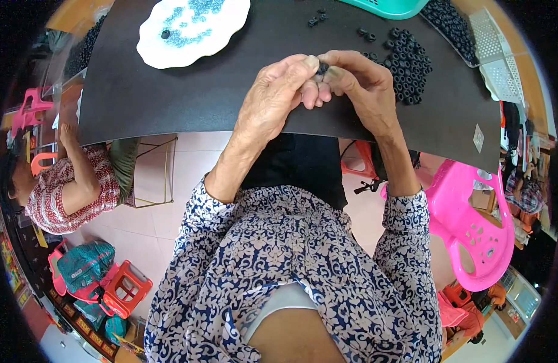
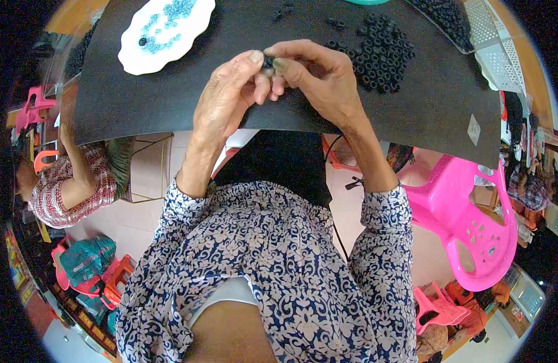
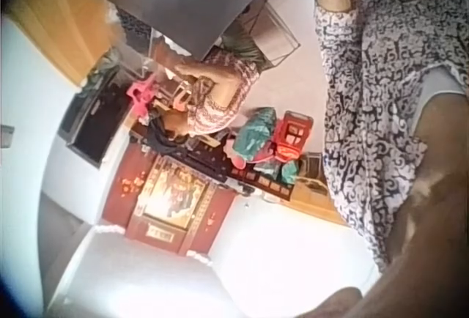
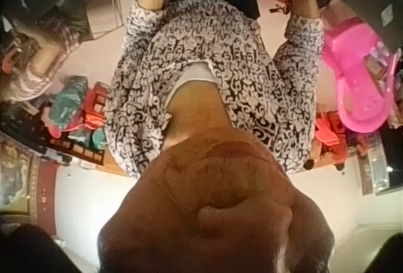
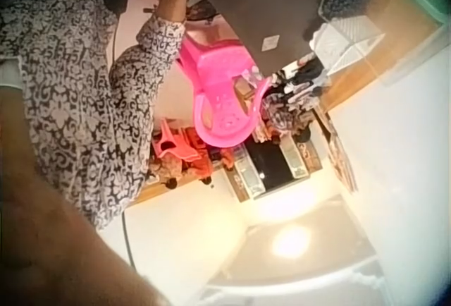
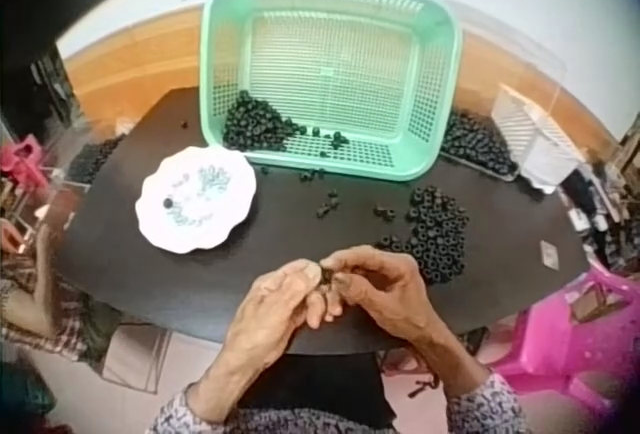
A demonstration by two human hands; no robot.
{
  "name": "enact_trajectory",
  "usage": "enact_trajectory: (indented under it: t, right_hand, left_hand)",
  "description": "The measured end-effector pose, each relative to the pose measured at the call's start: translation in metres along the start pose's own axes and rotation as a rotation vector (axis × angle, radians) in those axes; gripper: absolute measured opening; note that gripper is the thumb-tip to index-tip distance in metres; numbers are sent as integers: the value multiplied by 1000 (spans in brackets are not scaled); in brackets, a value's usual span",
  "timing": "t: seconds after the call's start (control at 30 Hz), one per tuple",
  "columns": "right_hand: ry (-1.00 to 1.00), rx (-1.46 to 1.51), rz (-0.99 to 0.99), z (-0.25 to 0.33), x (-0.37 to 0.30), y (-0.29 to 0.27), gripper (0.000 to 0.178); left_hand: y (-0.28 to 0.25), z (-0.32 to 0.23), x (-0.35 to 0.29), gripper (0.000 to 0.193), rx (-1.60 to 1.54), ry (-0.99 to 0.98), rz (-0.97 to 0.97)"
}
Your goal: Assembling small hardware components by hand by inserting blue pegs into black rings.
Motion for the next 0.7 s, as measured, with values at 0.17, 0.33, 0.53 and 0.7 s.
enact_trajectory:
  t: [0.17, 0.33, 0.53, 0.7]
  right_hand:
    - [39, 13, 51, -1, 0, -4, 20]
    - [66, -94, 21, -8, 1, -9, 19]
    - [97, -78, -2, -7, -2, -5, 18]
    - [136, -51, -14, 3, -6, -2, 18]
  left_hand:
    - [2, 1, 0, 38, -1, -13, 27]
    - [5, 0, -1, 39, 5, -12, 24]
    - [1, 4, -2, 42, -9, 3, 52]
    - [5, 7, -3, 43, 9, 21, 52]
Point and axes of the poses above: each hand's wrist, its own x-axis towards the middle knuckle, its own y-axis out of the palm, z = x × y, the point moved 1 cm from there along x, towards the middle knuckle, and after that the axes turned 11 degrees about -x, right-handed, at the moved point
